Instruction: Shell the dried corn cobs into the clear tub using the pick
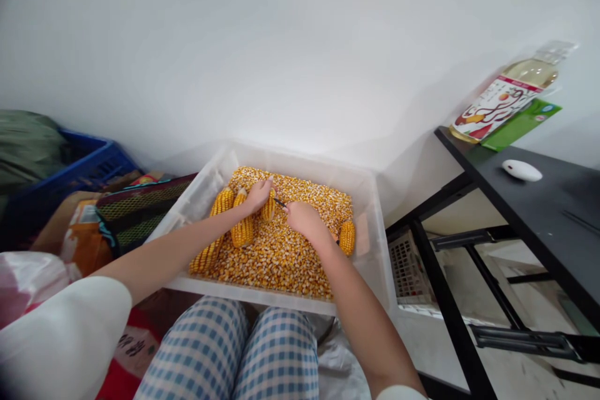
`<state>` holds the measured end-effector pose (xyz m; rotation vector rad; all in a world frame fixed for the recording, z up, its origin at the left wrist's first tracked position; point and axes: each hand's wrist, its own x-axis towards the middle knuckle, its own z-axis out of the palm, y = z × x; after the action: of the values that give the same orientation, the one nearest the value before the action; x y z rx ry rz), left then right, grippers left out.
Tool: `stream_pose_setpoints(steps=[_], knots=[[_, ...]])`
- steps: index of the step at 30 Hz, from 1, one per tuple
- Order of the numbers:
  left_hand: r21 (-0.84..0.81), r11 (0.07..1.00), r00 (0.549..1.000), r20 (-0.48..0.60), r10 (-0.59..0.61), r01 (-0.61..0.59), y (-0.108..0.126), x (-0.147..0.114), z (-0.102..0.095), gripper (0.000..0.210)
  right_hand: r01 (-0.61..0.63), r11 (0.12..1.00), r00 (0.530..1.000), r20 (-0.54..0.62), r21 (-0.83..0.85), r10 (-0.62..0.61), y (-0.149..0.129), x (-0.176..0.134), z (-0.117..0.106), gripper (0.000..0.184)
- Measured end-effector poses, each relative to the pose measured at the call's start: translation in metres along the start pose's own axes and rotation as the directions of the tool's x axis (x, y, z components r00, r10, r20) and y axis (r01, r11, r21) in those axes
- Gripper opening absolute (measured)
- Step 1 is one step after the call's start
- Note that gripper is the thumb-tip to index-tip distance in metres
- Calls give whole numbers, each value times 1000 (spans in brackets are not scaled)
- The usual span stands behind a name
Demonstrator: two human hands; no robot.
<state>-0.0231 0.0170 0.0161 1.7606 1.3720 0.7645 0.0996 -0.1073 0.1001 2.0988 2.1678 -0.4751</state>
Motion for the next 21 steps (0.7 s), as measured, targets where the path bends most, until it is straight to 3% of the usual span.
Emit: stream_pose_setpoints(steps=[3, 15, 21], knots=[[40, 996, 997, -11, 75, -75, -2, 0, 1, 54, -16, 1000, 1000, 13, 2, 16, -1, 0, 0, 37], [128, 982, 990, 36, 136, -140, 4, -14, 1, 58, 20, 997, 1000, 17, -71, -19, 4, 1, 2, 33], [151, 976, 988, 27, 153, -155, 3, -14, 1, 57, 23, 999, 999, 40, -27, -22, 2, 1, 3, 31]])
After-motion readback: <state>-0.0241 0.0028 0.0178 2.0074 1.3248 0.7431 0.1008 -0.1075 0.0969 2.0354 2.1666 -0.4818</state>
